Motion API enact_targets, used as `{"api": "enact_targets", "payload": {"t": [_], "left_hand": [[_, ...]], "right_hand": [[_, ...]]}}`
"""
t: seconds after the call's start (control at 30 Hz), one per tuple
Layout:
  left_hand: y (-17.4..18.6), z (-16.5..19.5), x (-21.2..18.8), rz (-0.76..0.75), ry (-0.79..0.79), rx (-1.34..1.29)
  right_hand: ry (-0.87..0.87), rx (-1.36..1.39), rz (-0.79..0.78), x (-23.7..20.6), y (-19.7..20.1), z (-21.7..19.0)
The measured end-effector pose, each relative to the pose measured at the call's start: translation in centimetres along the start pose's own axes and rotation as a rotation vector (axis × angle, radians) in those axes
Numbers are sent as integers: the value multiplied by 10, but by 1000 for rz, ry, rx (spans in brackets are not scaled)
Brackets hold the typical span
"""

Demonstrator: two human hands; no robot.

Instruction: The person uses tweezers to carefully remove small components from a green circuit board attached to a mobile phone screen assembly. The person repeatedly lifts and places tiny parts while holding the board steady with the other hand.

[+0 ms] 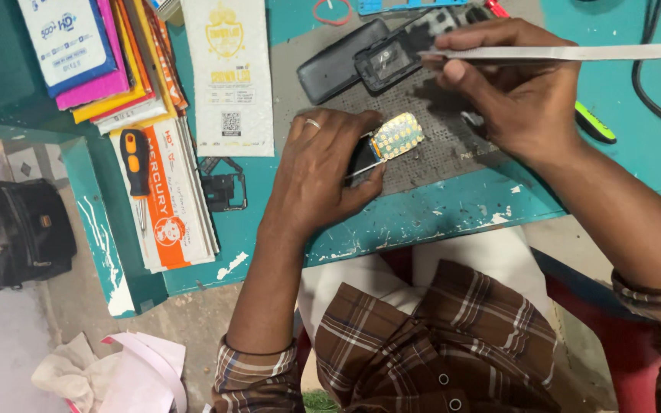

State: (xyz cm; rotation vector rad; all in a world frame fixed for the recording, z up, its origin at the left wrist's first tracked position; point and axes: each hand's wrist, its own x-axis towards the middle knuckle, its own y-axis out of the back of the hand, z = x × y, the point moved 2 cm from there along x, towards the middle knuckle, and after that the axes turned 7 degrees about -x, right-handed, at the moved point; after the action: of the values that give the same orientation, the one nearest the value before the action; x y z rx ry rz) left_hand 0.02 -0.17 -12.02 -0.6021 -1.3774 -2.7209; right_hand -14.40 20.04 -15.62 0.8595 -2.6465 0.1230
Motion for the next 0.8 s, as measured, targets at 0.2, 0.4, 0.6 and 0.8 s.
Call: {"api": "enact_targets", "payload": {"t": [0.2, 0.4, 0.6, 0.8], "left_hand": [[4, 0, -1, 10, 36, 42], [8, 13, -4, -53, 10, 109], [-5, 28, -17, -83, 13, 242], [-15, 22, -26, -26, 62, 206]], "right_hand": [[-90, -53, -170, -6, 1, 9], [-126, -140, -227, -12, -1, 16], [-149, -259, -238, -7, 2, 8], [-109, -340, -219, -13, 0, -1]]}}
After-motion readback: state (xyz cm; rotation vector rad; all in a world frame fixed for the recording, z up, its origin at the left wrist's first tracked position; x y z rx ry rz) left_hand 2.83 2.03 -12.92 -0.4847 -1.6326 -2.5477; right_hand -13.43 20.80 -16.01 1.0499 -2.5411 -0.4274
